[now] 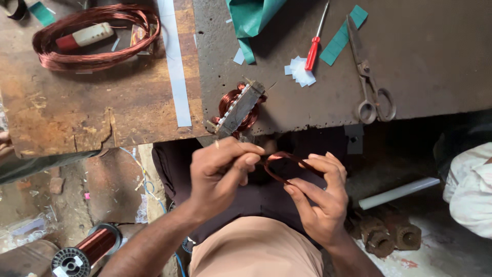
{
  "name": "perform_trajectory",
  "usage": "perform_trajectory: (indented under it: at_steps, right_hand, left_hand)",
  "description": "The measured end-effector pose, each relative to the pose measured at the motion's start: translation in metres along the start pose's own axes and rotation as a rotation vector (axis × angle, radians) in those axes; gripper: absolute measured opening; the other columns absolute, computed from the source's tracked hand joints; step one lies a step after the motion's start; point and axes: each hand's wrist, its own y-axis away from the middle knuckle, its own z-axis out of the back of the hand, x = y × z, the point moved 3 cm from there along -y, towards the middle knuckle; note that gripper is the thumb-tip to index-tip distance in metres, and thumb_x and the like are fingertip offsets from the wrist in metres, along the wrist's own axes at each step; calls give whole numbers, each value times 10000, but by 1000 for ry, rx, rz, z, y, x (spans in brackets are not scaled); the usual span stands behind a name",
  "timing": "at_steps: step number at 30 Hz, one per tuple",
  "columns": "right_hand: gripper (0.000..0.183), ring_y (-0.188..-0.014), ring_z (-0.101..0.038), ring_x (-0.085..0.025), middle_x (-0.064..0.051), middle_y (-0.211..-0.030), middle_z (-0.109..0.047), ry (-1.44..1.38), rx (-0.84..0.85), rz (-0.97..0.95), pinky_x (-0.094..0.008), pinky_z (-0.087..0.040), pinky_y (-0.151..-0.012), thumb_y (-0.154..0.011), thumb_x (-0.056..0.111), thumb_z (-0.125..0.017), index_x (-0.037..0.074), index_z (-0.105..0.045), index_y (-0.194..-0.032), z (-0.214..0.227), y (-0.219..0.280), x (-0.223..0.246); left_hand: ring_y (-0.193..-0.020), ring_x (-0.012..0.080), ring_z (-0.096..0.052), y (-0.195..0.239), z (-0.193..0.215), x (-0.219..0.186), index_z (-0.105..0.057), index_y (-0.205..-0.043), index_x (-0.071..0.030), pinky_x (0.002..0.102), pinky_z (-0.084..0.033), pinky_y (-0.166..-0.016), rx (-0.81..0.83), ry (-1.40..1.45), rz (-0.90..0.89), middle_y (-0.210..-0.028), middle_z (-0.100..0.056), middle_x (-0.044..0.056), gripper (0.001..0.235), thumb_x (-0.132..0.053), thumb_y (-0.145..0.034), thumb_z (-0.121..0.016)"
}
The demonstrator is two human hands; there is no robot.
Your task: The person rewinds an electric motor stator by hand and using a tool. They insert insulation paper into the slots and carefully wrap copper wire around the core before securing the windings.
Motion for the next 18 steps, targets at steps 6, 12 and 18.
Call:
perform_trajectory:
  at_steps: [6,12,18]
  right_hand:
    - [158,-1204,-600,-311,-129,-1155,-652,11,-69,-64,-509,-411,-1178,-784,112,-814,56,-769,-925,16,18,-10]
    - [144,-1193,-596,-330,-129,-1170,-664,180,-123,-206,-481,-437,-1144,-836,107,-823,36,-768,-948,14,44,-41]
    - [137,-1200,-571,-354,-144,-1180,-642,269,-106,-182,-483,-418,-1099,-826,131,-831,57,-772,-926,11,45,-47]
  left_hand:
    - [-581,50,-596,-23,38,-46,-739,-1059,2,197,-451,-535,4,-213,-322,-733,-650,6,88,-66,-1016,-705]
    - [-713,64,-593,-44,80,-11,-661,-1246,-25,222,-468,-632,-500,172,-351,-904,-664,50,258,-271,-1169,-637]
    - [-933,138,-640,-47,30,36,-347,-1513,-69,310,-497,-874,-162,-196,-96,-967,-662,78,641,-339,-1031,-673]
